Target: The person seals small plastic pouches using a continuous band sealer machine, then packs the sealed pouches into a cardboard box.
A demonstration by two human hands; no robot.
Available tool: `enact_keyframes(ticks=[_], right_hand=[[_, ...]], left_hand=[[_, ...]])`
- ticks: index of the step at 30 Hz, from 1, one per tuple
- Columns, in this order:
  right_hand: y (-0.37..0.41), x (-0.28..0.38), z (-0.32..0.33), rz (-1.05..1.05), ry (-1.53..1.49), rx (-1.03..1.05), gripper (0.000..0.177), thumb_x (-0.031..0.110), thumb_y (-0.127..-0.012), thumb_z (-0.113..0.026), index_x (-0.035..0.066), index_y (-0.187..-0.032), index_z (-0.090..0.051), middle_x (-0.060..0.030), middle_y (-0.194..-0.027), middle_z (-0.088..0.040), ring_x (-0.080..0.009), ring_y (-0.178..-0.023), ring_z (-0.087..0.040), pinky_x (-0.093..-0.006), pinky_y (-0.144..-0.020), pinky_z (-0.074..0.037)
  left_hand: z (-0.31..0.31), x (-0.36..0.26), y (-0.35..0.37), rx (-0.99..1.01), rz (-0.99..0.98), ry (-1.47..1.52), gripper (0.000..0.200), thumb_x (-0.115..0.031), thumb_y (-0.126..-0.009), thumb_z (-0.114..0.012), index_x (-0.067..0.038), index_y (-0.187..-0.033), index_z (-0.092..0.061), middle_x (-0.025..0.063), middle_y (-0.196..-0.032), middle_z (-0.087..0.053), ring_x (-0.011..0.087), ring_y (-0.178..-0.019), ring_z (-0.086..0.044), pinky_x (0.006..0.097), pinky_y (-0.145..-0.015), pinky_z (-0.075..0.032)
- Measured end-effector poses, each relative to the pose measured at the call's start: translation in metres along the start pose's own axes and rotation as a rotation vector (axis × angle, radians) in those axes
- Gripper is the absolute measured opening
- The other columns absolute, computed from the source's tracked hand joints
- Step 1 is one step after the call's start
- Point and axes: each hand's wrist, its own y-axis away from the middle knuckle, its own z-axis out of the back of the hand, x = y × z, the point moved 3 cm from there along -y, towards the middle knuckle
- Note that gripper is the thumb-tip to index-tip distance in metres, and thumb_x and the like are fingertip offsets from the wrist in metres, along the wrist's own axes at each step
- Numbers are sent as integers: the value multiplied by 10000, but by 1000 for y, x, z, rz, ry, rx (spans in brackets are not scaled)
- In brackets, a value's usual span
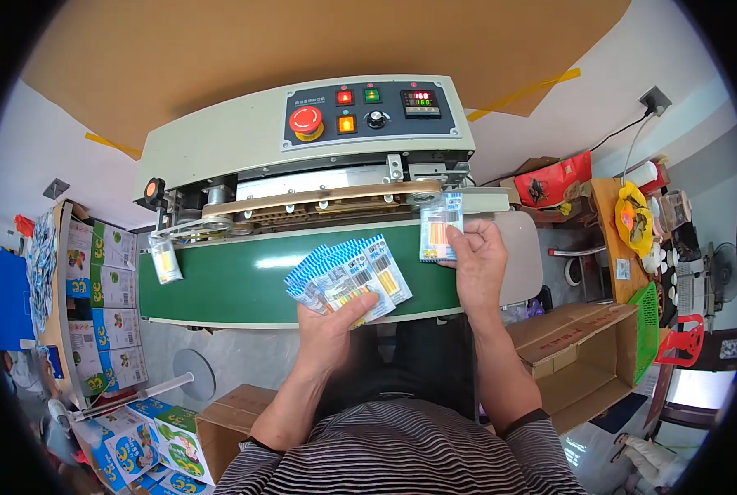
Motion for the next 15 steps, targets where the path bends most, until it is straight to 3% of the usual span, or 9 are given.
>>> enact_keyframes(ticks=[6, 10, 13, 15], right_hand=[[23, 17, -15, 198, 38, 1, 196, 73, -991, -643, -20, -1135, -548, -94, -866, -709, -143, -828, -708, -271, -708, -595], [51, 29, -5, 91, 15, 198, 239, 92, -1003, -630, -44, -1190, -569, -93, -880, -708, -150, -875, -707, -281, -766, -582], [57, 14, -2, -25, 38, 502, 253, 121, -1019, -605, -50, -1206, -591, -107, -922, -714, -159, -841, -715, -283, -720, -602], [60, 16, -1, -62, -14, 443, 241, 131, -1023, -600, -48, -1185, -596, -110, -932, -715, -162, -829, -717, -284, -699, -609]], left_hand=[[-11, -6, 0, -4, 27, -11, 397, 64, -825, -770, -2, -1198, -653, 120, -1112, -732, 200, -973, -722, 342, -862, -598], [-17, -3, 0, 63, 19, -29, 399, 58, -825, -772, -2, -1202, -652, 112, -1105, -733, 193, -980, -719, 333, -859, -596], [-26, -1, 2, 103, -9, -32, 396, 52, -828, -773, -1, -1201, -651, 108, -1098, -732, 188, -976, -718, 329, -858, -594], [-25, -1, 4, 107, -30, -34, 394, 49, -830, -773, -1, -1201, -651, 105, -1094, -732, 186, -974, -718, 327, -857, -593]])
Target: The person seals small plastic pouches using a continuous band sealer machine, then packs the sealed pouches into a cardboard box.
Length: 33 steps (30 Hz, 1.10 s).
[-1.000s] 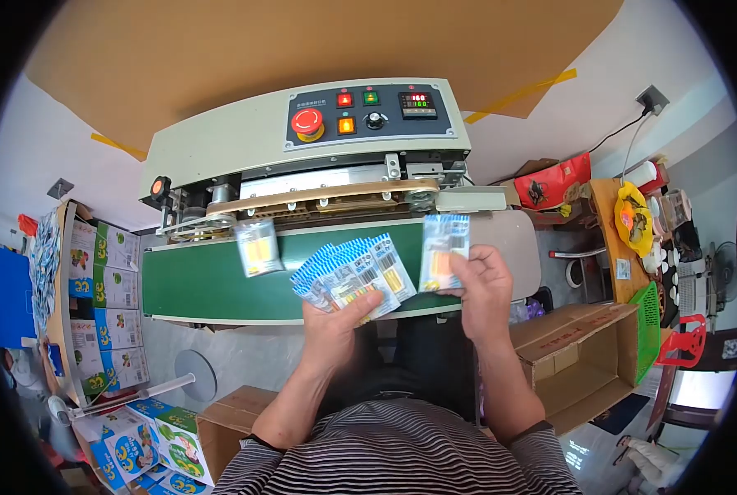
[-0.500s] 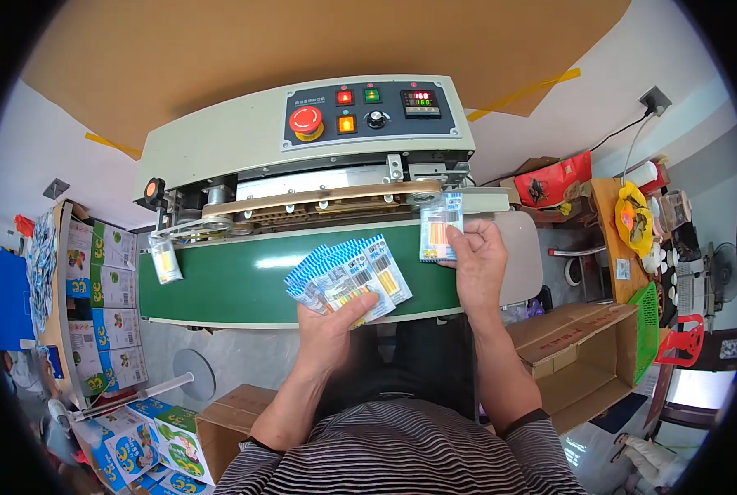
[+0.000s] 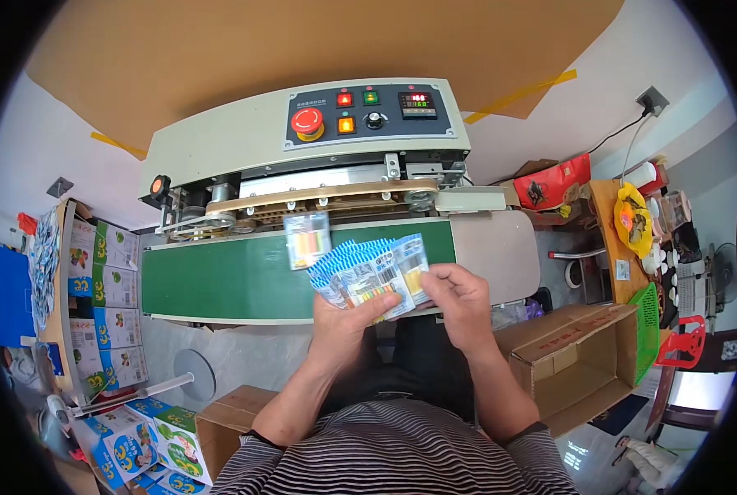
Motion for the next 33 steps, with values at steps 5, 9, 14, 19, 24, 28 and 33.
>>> enact_keyframes(ticks=[5, 9, 14, 19, 24, 28, 33], right_hand=[[-1, 2, 6, -18, -162, -238, 225, 170, -1034, -590, -38, -1119, -607, -120, -948, -718, -170, -783, -723, -281, -615, -624], [-6, 3, 25, 36, -128, -402, 231, 193, -1042, -584, -33, -1090, -605, -125, -946, -720, -171, -763, -725, -265, -586, -618], [-20, -2, 48, 55, 3, -500, 249, 209, -1053, -566, -35, -1089, -600, -131, -938, -717, -167, -733, -722, -250, -567, -605], [-34, 1, 42, 27, 54, -454, 254, 211, -1054, -565, -39, -1083, -597, -130, -923, -713, -160, -719, -718, -246, -570, -601], [-46, -5, 26, -35, 105, -380, 259, 213, -1055, -565, -43, -1074, -601, -125, -940, -710, -146, -768, -714, -248, -584, -594], [-44, 1, 11, 83, 185, -391, 252, 204, -1053, -570, -44, -1066, -608, -114, -958, -708, -137, -810, -704, -251, -635, -590], [-12, 28, 0, 48, 54, -167, 207, 156, -1032, -599, -49, -1055, -616, -109, -974, -708, -131, -839, -694, -248, -710, -579]], left_hand=[[7, 3, 2, -54, 72, 15, 360, 40, -848, -759, 2, -1190, -650, 106, -1078, -731, 190, -936, -723, 332, -817, -605], [10, -2, 2, -68, 83, 16, 333, 27, -862, -750, 11, -1180, -648, 119, -1068, -730, 201, -909, -727, 338, -760, -621], [17, 0, 1, -83, 117, 53, 336, 16, -877, -732, 25, -1198, -632, 144, -1082, -723, 232, -916, -733, 360, -709, -645], [14, -9, 3, -105, 236, 178, 375, -2, -898, -702, 29, -1256, -591, 168, -1151, -699, 279, -962, -734, 411, -722, -665], [16, -12, 5, -25, 284, 364, 397, -23, -913, -689, 28, -1287, -567, 177, -1198, -680, 303, -986, -730, 433, -732, -671], [11, -10, 3, 13, 252, 292, 416, -6, -903, -702, 30, -1294, -565, 174, -1183, -688, 299, -978, -730, 416, -718, -669], [6, -9, 4, 8, 196, 63, 398, 18, -889, -718, 23, -1267, -594, 160, -1165, -702, 258, -970, -729, 378, -704, -659]])
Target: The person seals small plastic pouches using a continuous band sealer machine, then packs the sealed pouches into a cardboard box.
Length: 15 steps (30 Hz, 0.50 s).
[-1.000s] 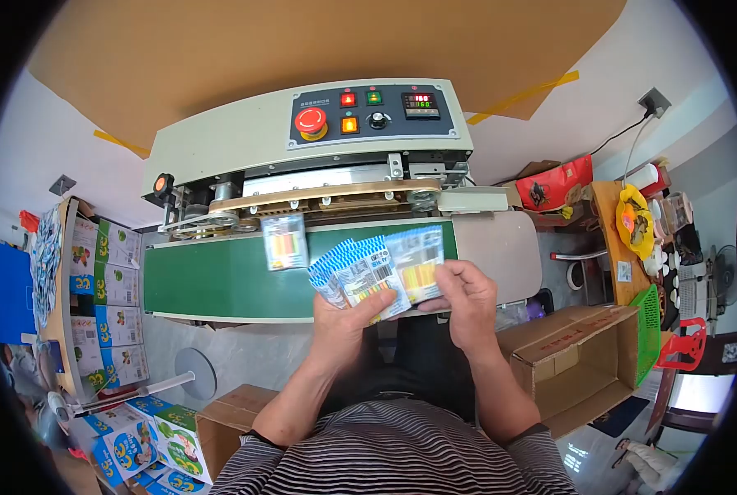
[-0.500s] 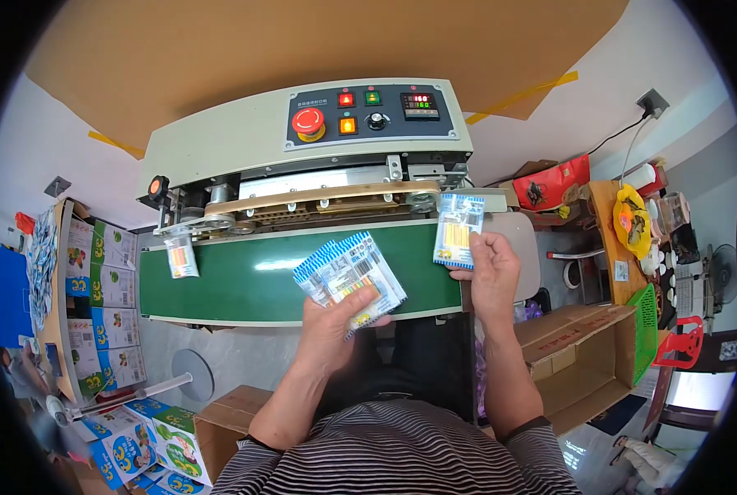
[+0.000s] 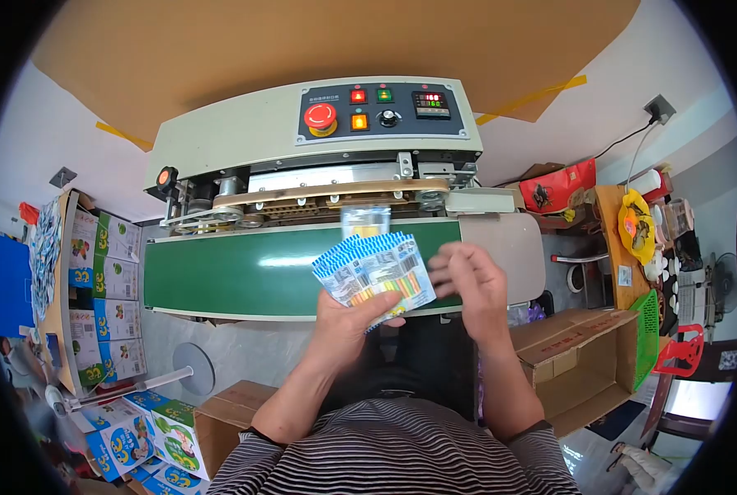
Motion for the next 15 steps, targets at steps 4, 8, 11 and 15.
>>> enact_keyframes(ticks=[4, 8, 11, 15], right_hand=[[17, -9, -4, -30, -120, 153, 184, 121, -1005, -644, -54, -1057, -616, -115, -961, -714, -131, -849, -694, -251, -762, -574], [21, -16, -2, -1, -173, 109, 180, 116, -997, -658, -47, -1053, -608, -124, -950, -720, -134, -836, -700, -258, -746, -586], [17, -19, 5, -25, -212, 0, 168, 118, -999, -651, -36, -1046, -602, -128, -936, -724, -138, -797, -707, -260, -690, -596], [0, -23, 28, -61, -195, -208, 150, 123, -1004, -639, -17, -1033, -592, -129, -911, -730, -140, -730, -712, -259, -596, -606]], left_hand=[[-6, 9, -4, 38, -82, -127, 394, 6, -886, -728, 19, -1259, -602, 162, -1154, -705, 246, -949, -731, 361, -683, -658], [-8, 6, -1, 29, -129, -112, 388, -25, -896, -727, 19, -1260, -598, 167, -1132, -709, 253, -924, -738, 358, -666, -662], [-7, 4, 1, -30, -54, 71, 328, -4, -902, -716, 18, -1219, -635, 151, -1107, -725, 230, -913, -738, 345, -683, -651], [1, 5, -2, -43, -20, 105, 316, -14, -910, -708, 24, -1215, -634, 160, -1104, -724, 245, -922, -741, 341, -661, -652]])
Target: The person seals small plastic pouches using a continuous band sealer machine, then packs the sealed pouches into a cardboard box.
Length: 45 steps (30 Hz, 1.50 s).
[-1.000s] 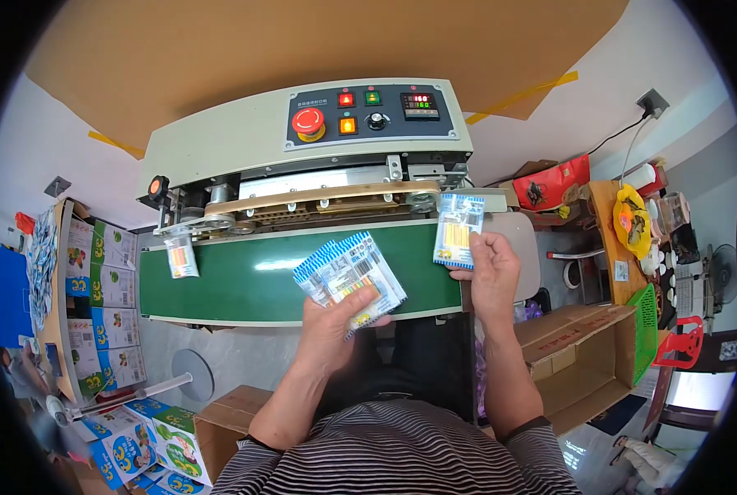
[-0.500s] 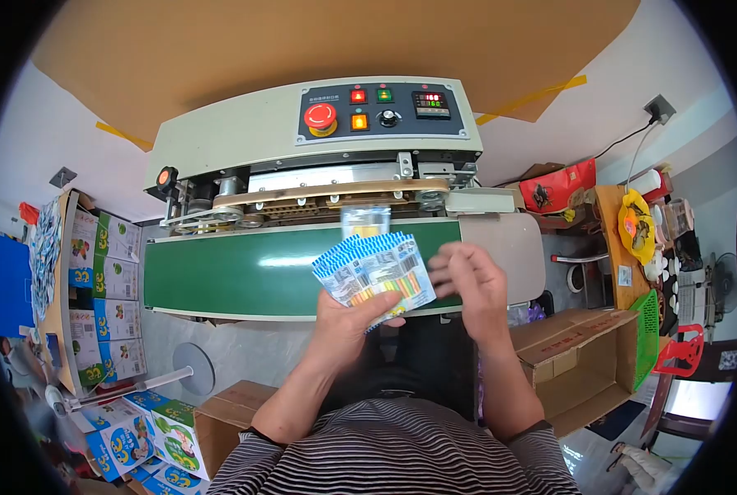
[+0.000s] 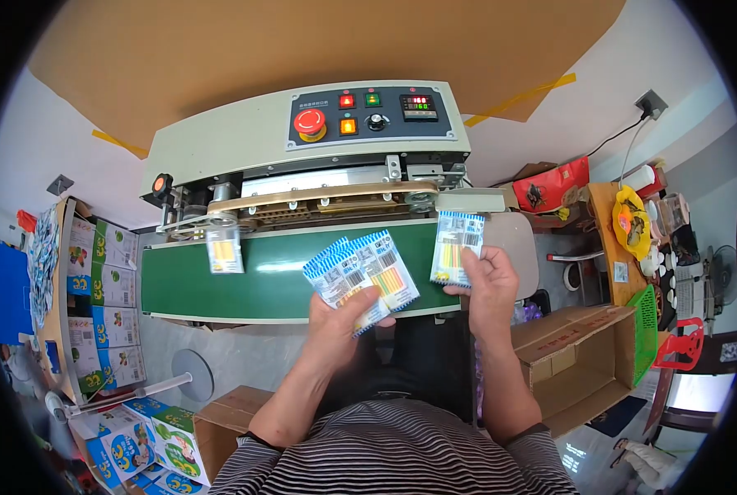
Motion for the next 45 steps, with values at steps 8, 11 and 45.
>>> enact_keyframes(ticks=[8, 11, 45], right_hand=[[-32, -9, 4, 12, 150, -89, 178, 163, -1016, -630, -8, -1019, -581, -116, -899, -728, -131, -724, -709, -258, -574, -604], [-40, -12, -8, 30, 180, -86, 183, 166, -1017, -631, -9, -1021, -578, -111, -899, -726, -127, -727, -708, -252, -569, -598], [-18, -2, 3, 24, 96, -85, 192, 115, -984, -675, -25, -1084, -589, -120, -960, -733, -126, -763, -712, -235, -594, -585]], left_hand=[[6, -3, -3, -21, -40, -146, 337, -24, -921, -706, 24, -1242, -616, 172, -1154, -708, 265, -953, -740, 359, -661, -663], [2, -4, -2, -15, -24, -84, 330, -35, -940, -690, 21, -1256, -611, 168, -1160, -707, 270, -975, -736, 369, -680, -668], [0, 0, -4, -24, 20, -2, 318, 13, -923, -690, 4, -1235, -632, 128, -1113, -720, 227, -932, -733, 373, -751, -650]])
